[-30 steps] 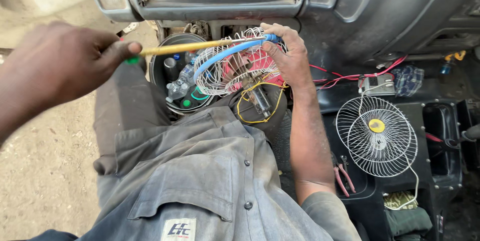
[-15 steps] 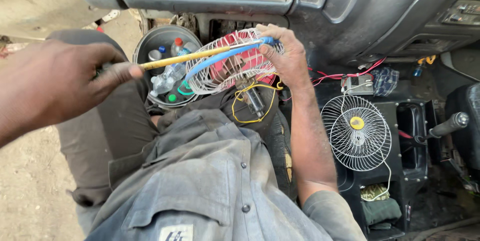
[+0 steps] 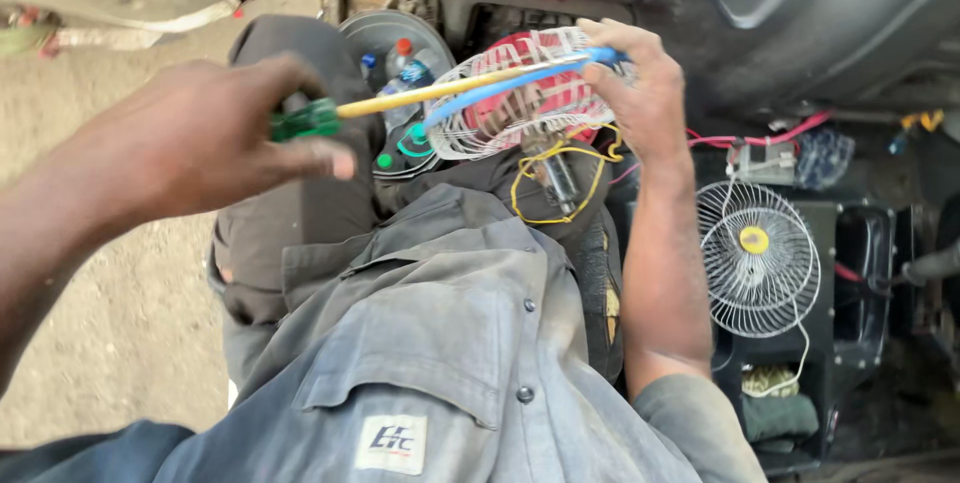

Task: The person disassembles a small electric fan using a screwdriver, removes the front grille and fan blades, and manipulates the motor and wiring. They then reassemble the fan components.

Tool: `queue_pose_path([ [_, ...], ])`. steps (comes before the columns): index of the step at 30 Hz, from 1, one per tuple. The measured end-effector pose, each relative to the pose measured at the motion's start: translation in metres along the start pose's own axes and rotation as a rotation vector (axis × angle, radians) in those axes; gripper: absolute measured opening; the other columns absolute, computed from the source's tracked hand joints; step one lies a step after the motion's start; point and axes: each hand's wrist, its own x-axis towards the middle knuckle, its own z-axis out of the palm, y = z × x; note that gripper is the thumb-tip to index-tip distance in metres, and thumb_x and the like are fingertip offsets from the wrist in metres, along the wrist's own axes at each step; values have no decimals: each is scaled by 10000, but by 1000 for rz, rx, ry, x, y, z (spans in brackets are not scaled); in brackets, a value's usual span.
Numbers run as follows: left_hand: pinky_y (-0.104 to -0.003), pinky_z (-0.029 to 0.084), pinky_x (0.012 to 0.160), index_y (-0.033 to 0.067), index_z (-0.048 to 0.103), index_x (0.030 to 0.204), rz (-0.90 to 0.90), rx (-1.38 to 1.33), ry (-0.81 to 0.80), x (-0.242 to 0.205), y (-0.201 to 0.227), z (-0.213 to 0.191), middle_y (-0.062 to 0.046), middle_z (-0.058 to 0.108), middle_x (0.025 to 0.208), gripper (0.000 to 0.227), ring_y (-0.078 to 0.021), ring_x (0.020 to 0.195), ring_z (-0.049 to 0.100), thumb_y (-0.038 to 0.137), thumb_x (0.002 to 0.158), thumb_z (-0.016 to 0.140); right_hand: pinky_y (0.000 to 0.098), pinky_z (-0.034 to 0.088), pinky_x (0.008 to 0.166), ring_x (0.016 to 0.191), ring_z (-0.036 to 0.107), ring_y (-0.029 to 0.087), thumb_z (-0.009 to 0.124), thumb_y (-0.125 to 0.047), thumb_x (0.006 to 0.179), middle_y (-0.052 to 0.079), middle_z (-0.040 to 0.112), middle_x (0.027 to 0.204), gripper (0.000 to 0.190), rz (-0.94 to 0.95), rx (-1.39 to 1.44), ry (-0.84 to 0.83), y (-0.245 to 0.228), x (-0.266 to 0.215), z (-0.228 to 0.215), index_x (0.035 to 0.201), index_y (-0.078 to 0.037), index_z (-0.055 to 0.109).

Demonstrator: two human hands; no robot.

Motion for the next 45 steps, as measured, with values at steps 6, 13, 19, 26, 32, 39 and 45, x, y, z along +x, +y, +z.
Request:
queue_pose_path([
  [6, -468, 494, 715, 72, 698, 934, 535, 445, 680, -16, -10, 5, -115, 638, 802, 320, -338, 806, 670, 378, 1030, 713, 417, 394, 1262, 1444, 540, 271, 851, -334, 951, 165, 699, 1382, 440, 40, 151, 19, 8, -9, 2, 1243, -58, 672],
  [13, -465, 527, 635, 119, 666, 1013, 114, 63, 32, -3, 2, 12, -101, 657, 770, 541, -281, 680, 629, 619, 812, 703, 405, 401, 1246, 1429, 547, 263, 859, -339, 931, 156, 698, 1374, 435, 35, 148, 35, 5, -7, -1, 1217, -66, 679],
  [19, -455, 529, 653, 91, 719, 1029, 520, 588, 713, -17, -12, -2, -76, 651, 863, 491, -253, 716, 647, 576, 966, 674, 373, 457, 1186, 1349, 590, 214, 847, -346, 922, 99, 705, 1347, 414, 7, 43, 90, -4, -7, 8, 1212, -92, 695],
  [26, -459, 511, 609, 144, 674, 1194, 5, 58, -80, 15, -25, 4, -34, 685, 893, 632, -242, 792, 674, 630, 794, 727, 409, 445, 1178, 1343, 599, 262, 836, -309, 931, 77, 732, 1304, 345, -77, -99, 90, -9, 1, 14, 1179, -113, 697],
  [32, -428, 502, 669, 109, 716, 863, 524, 554, 778, -1, -25, -7, -88, 666, 849, 352, -299, 722, 655, 451, 933, 762, 444, 435, 1192, 1356, 585, 286, 827, -293, 931, 76, 741, 1294, 326, -89, -136, 73, -7, -1, 16, 1170, -113, 698],
  [39, -403, 572, 629, 189, 658, 983, -234, 65, -311, 29, -11, -15, -114, 706, 797, 402, -242, 661, 697, 571, 868, 615, 470, 438, 1228, 1339, 608, 287, 812, -320, 943, 72, 750, 1265, 302, -124, -120, 19, -1, 8, 14, 1144, -122, 705],
  [45, -414, 526, 646, 4, 696, 1023, 385, 197, 443, 11, -27, -19, -167, 667, 1031, 454, -268, 774, 675, 456, 978, 715, 467, 449, 1193, 1303, 615, 290, 816, -321, 922, 73, 757, 1245, 307, -91, -141, 28, 6, 15, 20, 1122, -112, 715],
])
